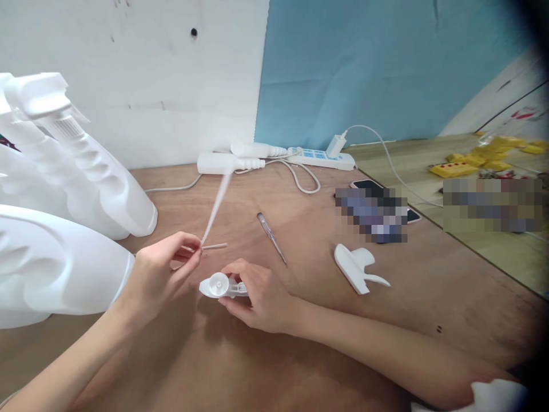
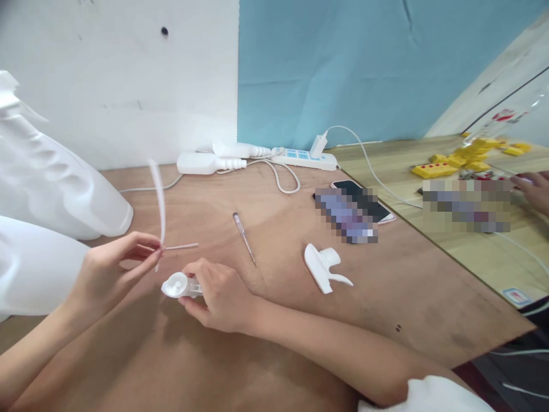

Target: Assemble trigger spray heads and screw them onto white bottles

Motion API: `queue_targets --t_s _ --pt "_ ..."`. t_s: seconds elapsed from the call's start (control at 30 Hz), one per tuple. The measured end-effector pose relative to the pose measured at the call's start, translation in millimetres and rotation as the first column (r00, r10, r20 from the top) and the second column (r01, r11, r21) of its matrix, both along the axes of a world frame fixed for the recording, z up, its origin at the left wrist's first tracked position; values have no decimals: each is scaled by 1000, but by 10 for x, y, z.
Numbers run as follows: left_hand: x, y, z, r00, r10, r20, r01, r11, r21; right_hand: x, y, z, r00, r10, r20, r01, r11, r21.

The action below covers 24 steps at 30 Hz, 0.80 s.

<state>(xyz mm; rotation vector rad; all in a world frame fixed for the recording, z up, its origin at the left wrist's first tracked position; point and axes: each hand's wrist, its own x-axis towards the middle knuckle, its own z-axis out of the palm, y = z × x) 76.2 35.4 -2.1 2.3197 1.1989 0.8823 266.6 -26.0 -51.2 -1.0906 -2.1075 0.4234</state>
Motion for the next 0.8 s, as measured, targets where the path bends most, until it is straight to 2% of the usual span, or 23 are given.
queue_targets --t_s 0.07,0.13,0.23,0.33,0.5,0.7,0.8 --pt "28 -49 87 970 33 239 11 984 -178 1 0 0 1000 2 -1 -2 1000 7" --pt "59 -95 167 904 84 420 45 957 -288 2 1 -1 1000 5 -3 -5 1000 12" --pt "90 -140 237 829 141 541 73 932 -355 2 1 -5 1000 9 -1 -9 1000 2" --pt "104 -158 237 806 138 575 112 919 -377 1 1 -5 1000 11 -4 -11 1000 -9" --pt "120 -162 174 795 55 604 213 907 -363 4 6 0 1000 12 -12 -12 1000 7" --pt "94 -132 131 813 -80 576 316 892 -322 4 8 -12 1000 16 -19 -16 1000 8" --pt "91 -125 130 818 -109 565 333 890 -310 2 7 -12 1000 17 -14 -17 1000 4"
